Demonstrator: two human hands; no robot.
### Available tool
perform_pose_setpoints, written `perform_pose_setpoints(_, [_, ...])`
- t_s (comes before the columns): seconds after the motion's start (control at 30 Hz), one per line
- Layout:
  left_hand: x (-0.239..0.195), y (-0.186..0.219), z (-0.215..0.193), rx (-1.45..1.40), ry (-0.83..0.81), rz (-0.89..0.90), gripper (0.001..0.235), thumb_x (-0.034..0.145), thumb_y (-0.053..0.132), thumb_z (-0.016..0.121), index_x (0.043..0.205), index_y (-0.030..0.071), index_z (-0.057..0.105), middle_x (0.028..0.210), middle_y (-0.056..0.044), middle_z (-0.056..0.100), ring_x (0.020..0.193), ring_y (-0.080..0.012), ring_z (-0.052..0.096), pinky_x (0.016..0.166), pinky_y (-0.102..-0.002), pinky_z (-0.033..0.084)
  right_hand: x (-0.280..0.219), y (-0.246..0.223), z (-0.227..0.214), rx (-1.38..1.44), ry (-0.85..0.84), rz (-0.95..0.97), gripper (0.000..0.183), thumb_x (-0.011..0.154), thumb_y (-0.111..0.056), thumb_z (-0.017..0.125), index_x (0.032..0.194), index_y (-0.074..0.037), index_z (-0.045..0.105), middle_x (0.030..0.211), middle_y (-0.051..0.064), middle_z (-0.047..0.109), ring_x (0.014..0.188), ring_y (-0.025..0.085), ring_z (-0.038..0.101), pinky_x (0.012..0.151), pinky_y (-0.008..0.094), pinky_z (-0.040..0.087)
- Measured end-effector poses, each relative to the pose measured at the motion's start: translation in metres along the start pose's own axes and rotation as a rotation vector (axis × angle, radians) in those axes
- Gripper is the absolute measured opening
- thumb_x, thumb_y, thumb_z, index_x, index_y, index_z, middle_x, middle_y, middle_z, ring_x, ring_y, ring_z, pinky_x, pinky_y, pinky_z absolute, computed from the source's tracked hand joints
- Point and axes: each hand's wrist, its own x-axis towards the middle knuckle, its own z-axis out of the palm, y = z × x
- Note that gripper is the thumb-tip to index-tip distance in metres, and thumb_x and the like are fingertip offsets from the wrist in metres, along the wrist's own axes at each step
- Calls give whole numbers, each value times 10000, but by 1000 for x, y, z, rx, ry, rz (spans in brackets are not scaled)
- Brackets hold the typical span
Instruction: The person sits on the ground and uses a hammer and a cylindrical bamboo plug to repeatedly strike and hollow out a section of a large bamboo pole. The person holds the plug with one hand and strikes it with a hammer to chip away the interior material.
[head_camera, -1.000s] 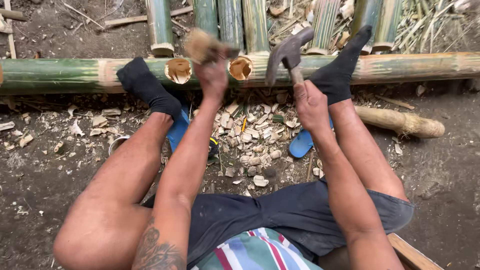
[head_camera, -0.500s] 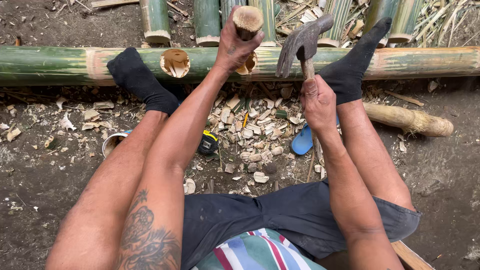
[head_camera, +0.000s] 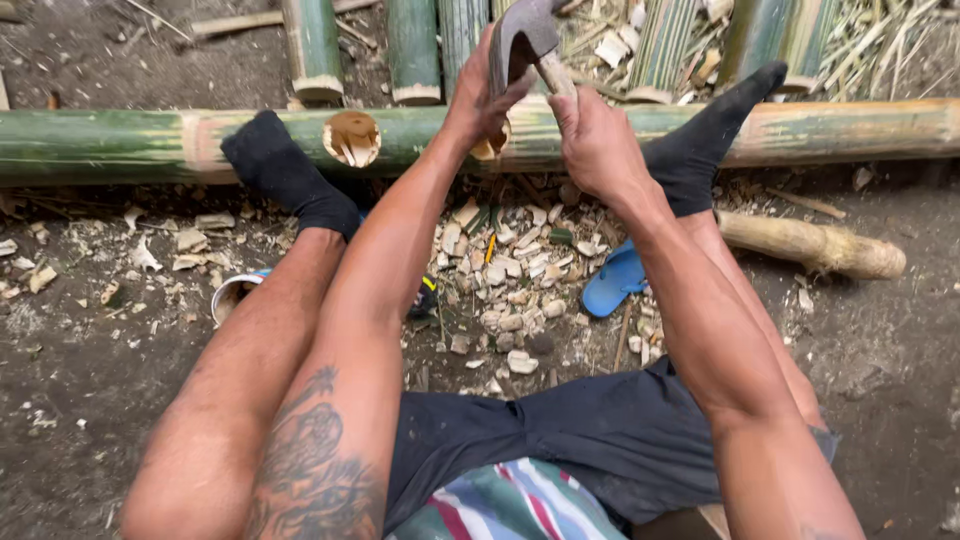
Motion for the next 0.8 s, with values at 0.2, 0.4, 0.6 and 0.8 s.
perform_pose_setpoints(0.2, [-2, 0, 1, -209, -95, -257, 749, 893, 250, 871, 1461, 106, 405, 1251, -145, 718, 1205, -271, 709, 1091, -425, 563, -19, 9, -54, 227, 165, -48, 410, 1145, -405, 318, 1099, -50, 518, 713, 17, 446, 552, 164, 455, 484, 336, 390])
perform_pose_setpoints(0.4, [-13, -10, 4, -109, -80, -208, 728, 877, 247, 896, 1423, 100, 439, 1274, -150, 709, 1203, -299, 684, 1069, -445, 544, 0, -1, 4, 61, 304, -238, 350, 1184, -274, 409, 939, -44, 506, 685, 176, 527, 592, 363, 549, 563, 458, 433])
perform_pose_setpoints(0.6, [-27, -25, 20, -143, -147, -304, 711, 888, 290, 860, 1446, 135, 447, 1266, -116, 712, 1198, -289, 696, 1045, -452, 552, -5, 26, -6, 233, 101, -64, 367, 1157, -320, 398, 1038, 12, 499, 741, 215, 586, 624, 306, 577, 581, 480, 475])
perform_pose_setpoints(0.8, [-31, -34, 11, -158, -130, -254, 646, 869, 328, 887, 1364, 138, 518, 1281, -97, 693, 1200, -287, 700, 1080, -547, 572, -3, 7, 2, 557, 421, -29, 436, 1119, -405, 347, 1190, -38, 571, 726, 221, 604, 510, 365, 499, 495, 457, 433])
